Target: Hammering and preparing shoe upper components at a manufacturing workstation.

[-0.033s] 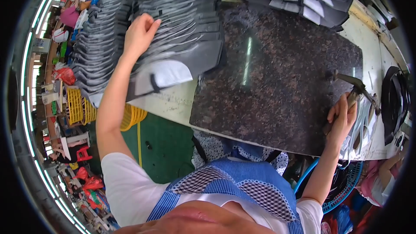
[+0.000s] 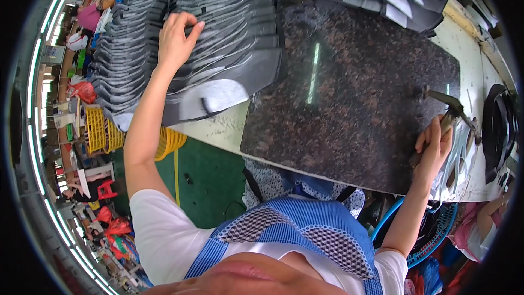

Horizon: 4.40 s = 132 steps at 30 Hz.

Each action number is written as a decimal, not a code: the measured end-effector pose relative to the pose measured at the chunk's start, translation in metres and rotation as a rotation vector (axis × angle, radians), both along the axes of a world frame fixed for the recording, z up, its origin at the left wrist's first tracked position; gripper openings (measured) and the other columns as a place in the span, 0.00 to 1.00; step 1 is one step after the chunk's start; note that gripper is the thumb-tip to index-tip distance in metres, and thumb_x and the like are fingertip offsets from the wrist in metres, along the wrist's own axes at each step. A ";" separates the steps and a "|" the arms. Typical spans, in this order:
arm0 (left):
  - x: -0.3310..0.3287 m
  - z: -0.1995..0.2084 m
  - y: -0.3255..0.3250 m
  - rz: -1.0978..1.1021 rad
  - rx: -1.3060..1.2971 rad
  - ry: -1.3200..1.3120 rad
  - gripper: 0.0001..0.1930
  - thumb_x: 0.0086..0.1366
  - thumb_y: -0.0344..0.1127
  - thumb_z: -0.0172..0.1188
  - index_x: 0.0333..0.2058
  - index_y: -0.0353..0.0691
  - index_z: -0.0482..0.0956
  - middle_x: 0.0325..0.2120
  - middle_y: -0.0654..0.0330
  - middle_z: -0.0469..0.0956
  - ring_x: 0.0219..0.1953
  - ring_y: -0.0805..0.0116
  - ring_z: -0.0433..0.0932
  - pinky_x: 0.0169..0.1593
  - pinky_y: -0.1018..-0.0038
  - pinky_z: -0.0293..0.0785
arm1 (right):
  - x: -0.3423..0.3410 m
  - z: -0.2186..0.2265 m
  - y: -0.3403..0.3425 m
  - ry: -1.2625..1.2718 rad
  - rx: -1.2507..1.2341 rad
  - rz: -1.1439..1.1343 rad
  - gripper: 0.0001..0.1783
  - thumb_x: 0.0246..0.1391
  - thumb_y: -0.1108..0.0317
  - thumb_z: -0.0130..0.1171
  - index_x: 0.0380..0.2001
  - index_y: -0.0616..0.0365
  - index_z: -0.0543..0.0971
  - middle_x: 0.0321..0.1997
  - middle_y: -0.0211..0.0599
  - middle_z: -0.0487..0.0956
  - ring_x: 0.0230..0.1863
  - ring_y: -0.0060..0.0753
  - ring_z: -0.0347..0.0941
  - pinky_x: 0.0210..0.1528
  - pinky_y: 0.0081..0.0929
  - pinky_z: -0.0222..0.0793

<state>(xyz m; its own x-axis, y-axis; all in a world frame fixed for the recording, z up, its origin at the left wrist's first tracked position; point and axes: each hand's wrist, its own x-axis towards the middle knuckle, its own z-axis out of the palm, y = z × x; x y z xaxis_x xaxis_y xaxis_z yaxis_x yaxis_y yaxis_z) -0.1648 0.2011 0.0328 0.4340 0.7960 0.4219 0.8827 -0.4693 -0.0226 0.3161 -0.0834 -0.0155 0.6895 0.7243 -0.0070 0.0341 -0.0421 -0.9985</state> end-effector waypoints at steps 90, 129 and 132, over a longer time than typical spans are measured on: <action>0.246 -0.019 -0.167 -0.682 -1.005 -0.265 0.23 0.53 0.29 0.66 0.50 0.37 0.74 0.37 0.57 0.74 0.33 0.62 0.78 0.40 0.67 0.76 | -0.027 0.062 -0.034 -0.686 -0.164 0.623 0.10 0.60 0.71 0.59 0.40 0.64 0.72 0.25 0.45 0.78 0.25 0.47 0.78 0.26 0.34 0.70; 0.210 -0.016 -0.178 -0.684 -0.914 -0.338 0.07 0.54 0.29 0.68 0.34 0.39 0.82 0.29 0.60 0.77 0.31 0.61 0.78 0.33 0.67 0.74 | -0.028 0.039 -0.015 -0.786 -0.040 0.861 0.15 0.54 0.73 0.62 0.45 0.56 0.74 0.17 0.41 0.72 0.17 0.47 0.73 0.20 0.40 0.66; 0.211 -0.024 -0.190 -0.704 -0.692 -0.375 0.07 0.54 0.25 0.68 0.33 0.36 0.83 0.28 0.59 0.77 0.30 0.60 0.78 0.33 0.68 0.74 | -0.029 0.045 -0.008 -0.777 -0.042 0.728 0.18 0.53 0.74 0.62 0.49 0.56 0.74 0.17 0.41 0.71 0.17 0.47 0.73 0.20 0.38 0.68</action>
